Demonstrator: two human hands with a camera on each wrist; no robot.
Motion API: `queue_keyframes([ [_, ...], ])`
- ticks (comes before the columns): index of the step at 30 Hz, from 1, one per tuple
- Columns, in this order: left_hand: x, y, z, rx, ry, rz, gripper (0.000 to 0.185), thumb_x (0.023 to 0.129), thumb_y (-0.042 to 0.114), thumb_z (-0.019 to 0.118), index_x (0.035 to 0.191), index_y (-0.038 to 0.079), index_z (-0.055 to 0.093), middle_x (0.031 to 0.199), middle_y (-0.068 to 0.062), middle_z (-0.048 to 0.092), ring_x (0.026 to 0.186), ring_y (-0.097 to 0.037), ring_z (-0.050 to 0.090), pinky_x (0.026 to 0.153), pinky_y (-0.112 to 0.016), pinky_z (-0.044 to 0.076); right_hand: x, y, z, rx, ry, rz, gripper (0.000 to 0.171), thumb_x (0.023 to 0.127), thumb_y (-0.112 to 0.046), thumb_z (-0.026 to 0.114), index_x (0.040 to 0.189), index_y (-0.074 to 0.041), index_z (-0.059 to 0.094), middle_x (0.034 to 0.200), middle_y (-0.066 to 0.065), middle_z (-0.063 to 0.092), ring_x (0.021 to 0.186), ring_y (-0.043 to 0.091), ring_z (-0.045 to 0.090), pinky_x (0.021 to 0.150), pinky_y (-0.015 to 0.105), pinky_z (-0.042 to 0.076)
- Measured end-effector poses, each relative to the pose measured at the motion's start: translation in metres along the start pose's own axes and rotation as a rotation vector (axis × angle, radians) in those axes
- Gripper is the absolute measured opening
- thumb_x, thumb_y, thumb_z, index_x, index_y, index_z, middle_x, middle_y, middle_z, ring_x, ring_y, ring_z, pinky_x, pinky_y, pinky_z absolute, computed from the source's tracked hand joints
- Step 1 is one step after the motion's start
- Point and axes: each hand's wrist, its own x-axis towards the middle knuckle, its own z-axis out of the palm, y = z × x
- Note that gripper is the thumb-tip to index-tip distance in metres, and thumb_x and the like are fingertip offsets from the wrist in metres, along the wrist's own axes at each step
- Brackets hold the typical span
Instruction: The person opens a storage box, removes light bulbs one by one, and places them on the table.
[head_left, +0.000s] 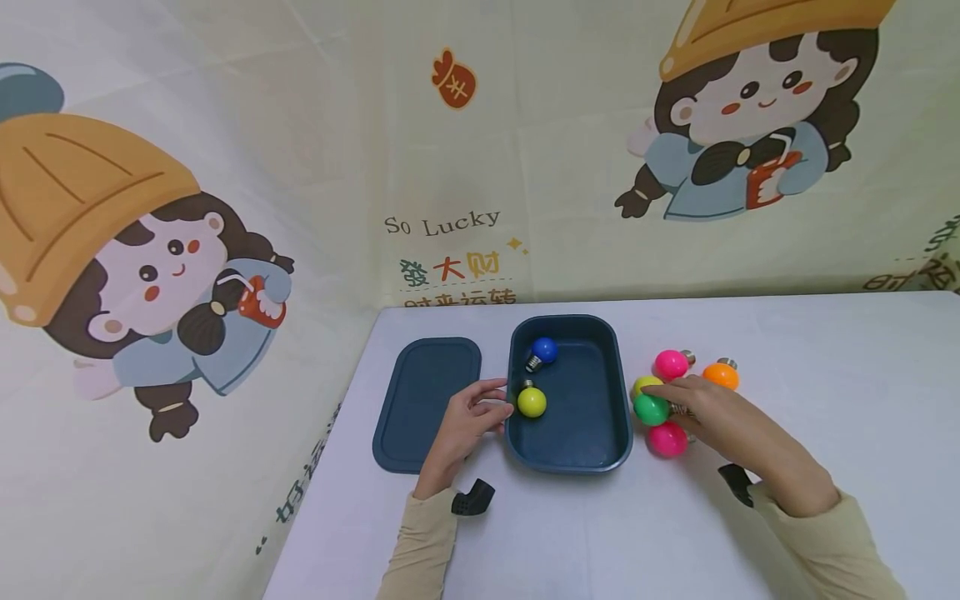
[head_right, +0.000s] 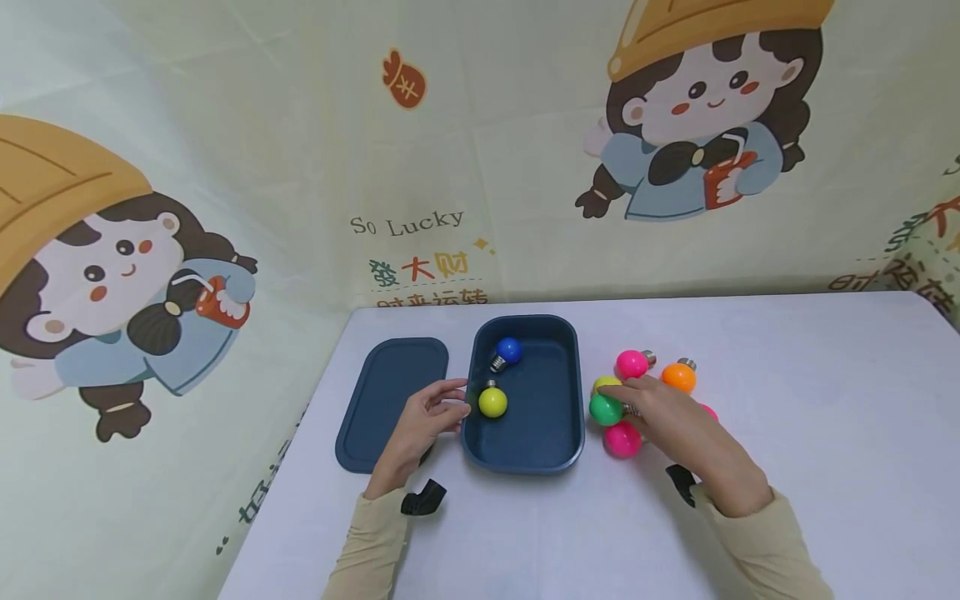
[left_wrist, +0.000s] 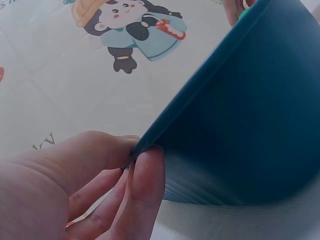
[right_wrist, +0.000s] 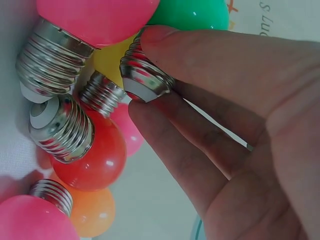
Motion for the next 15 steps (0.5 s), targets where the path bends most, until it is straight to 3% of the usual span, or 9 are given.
queue_keyframes([
  [8,-0.0001,0.0003,0.0003,-0.005,-0.002,-0.003,0.05,0.09,0.017,0.074,0.137,0.009,0.058,0.122,-0.018,0.06,0.089,-0.016,0.066,0.079,-0.033,0.06,0.0001,0.0013,0.0021,-0.013,0.014,-0.021,0.05,0.074,-0.002,0.085,0.121,-0.01,0.069,0.109,0.005,0.071,0.1,0.029,0.064,0.079,0.042,0.06],
  [15,-0.0006,0.0004,0.0006,-0.003,-0.001,0.0,0.049,0.09,0.017,0.074,0.136,0.01,0.058,0.121,-0.018,0.061,0.087,-0.015,0.066,0.078,-0.031,0.059,0.0013,0.0007,0.0037,-0.014,-0.01,0.011,0.044,0.076,-0.001,0.083,0.117,-0.007,0.069,0.108,0.007,0.07,0.101,0.03,0.063,0.08,0.044,0.059],
])
